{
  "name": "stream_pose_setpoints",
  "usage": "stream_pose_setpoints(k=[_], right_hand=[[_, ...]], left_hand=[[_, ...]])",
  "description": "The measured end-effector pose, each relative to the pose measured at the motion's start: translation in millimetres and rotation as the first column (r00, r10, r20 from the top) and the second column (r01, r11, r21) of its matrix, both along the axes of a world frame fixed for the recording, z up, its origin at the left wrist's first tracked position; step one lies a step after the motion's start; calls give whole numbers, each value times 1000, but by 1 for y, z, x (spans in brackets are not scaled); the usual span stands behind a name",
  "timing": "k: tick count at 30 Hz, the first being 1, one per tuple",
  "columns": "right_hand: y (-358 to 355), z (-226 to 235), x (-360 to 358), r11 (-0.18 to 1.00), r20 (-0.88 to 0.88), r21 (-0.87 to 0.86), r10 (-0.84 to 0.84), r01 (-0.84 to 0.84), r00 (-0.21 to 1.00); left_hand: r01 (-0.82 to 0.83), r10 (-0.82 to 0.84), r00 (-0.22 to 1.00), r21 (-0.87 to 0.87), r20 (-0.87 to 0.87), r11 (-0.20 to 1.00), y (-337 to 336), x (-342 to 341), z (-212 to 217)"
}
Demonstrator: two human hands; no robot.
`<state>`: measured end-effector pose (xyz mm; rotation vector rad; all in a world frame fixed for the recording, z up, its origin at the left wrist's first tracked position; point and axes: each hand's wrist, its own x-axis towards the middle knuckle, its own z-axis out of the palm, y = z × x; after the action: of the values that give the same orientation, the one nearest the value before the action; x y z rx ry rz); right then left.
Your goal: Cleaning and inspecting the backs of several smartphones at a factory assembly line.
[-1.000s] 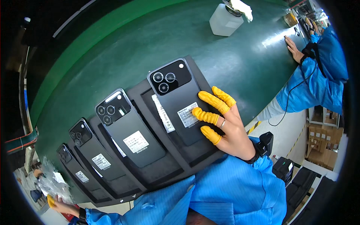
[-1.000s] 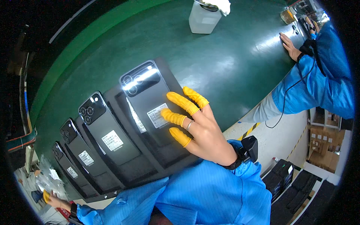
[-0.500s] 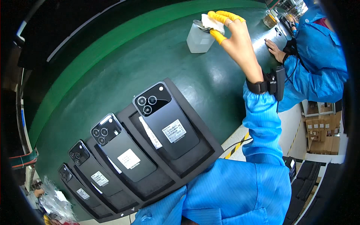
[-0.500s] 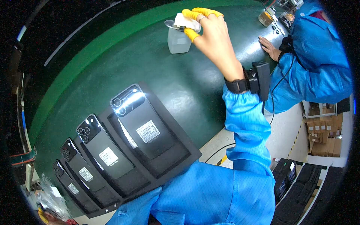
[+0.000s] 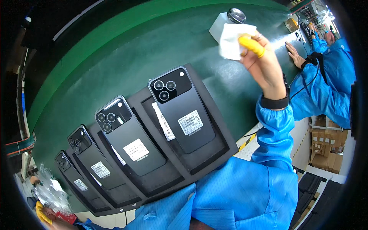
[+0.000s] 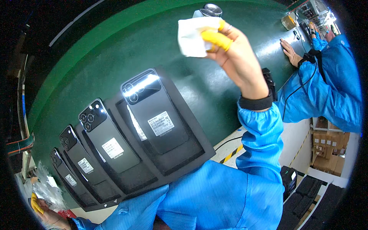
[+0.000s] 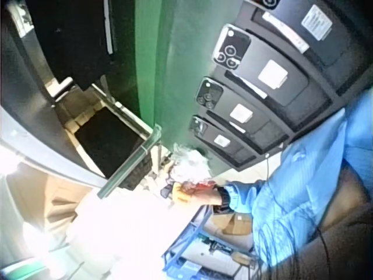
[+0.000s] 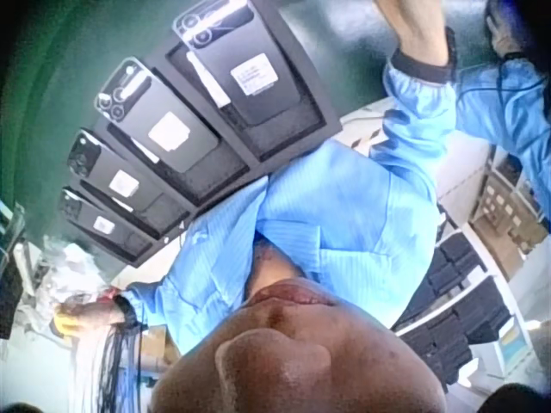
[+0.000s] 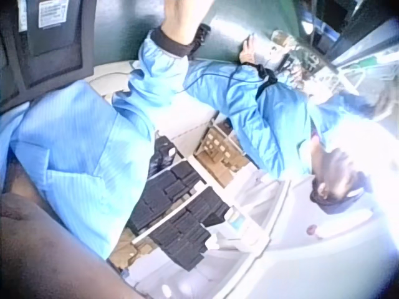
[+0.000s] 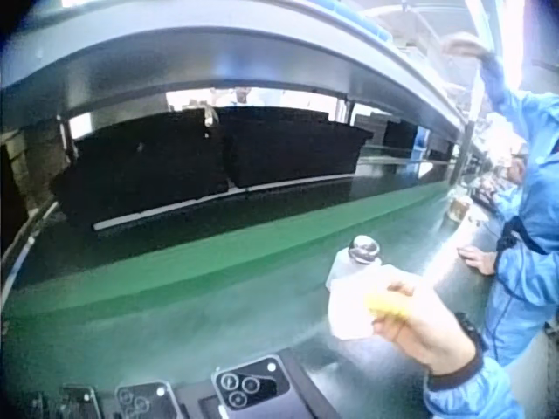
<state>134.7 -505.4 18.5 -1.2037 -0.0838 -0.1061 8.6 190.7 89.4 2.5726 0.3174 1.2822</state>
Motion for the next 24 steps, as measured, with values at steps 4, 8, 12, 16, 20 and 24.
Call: stream_pose_setpoints(k=[4, 8, 12, 16, 20, 24], right_hand=[[37, -7, 6, 993, -65, -119, 16, -24, 998], [49, -23, 13, 928, 188, -345, -74, 137, 979], [54, -25, 13, 676, 300, -687, -70, 266, 951], [67, -22, 16, 540, 448, -779, 122, 319, 886], [69, -21, 9, 417, 510, -813, 175, 405, 842], [71, -19, 1, 348, 520, -834, 238, 428, 820]], left_hand=[[144, -257, 942, -430, -217, 891, -58, 7, -14], [741, -733, 384, -287, -561, 607, -233, 71, -10], [928, -679, -148, -339, -719, 157, -319, 100, -12], [976, -658, -201, -202, -726, -75, -351, 91, -28], [972, -674, -204, -227, -711, -55, -356, 89, -43], [982, -689, -166, -183, -705, -49, -358, 87, -48]])
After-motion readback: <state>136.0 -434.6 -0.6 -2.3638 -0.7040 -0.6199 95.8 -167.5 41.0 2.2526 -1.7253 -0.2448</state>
